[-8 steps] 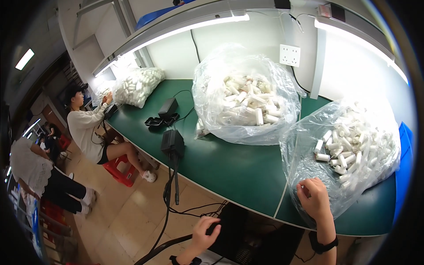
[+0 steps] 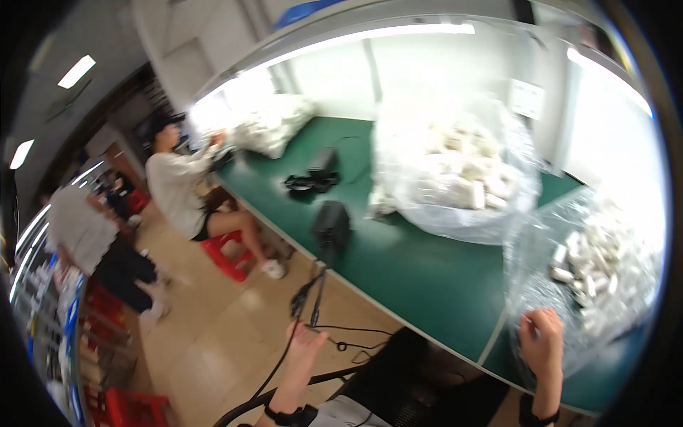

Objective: Sorting small white cylindrical objects between plastic bags at a factory workbench.

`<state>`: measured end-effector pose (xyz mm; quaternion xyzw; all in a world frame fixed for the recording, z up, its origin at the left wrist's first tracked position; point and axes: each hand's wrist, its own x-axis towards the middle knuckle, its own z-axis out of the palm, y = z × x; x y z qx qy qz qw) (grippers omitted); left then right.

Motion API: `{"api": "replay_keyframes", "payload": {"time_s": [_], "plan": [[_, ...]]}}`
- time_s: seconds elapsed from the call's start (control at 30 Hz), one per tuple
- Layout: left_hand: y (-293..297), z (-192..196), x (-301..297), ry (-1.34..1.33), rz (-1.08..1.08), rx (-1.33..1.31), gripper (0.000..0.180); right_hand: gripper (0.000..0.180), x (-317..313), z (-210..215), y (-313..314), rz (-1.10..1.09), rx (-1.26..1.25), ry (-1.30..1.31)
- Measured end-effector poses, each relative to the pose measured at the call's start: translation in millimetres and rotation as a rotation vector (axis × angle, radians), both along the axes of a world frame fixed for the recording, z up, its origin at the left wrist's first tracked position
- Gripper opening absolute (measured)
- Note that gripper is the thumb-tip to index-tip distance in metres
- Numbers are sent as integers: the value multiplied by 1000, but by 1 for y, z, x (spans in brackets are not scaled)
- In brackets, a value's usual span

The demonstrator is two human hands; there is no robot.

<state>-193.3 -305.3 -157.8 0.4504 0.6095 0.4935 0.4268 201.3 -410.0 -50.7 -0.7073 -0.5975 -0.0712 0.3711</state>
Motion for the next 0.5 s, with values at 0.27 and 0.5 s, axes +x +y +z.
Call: {"api": "replay_keyframes", "payload": {"time_s": [0.27,0.5], "plan": [[32,61,3,-482,-132,6,73,8,0,1,-19,-36,-123,72],[56,102,-7,-595,-368,-197,44,11,10,-4,-19,22,-81,57]]}}
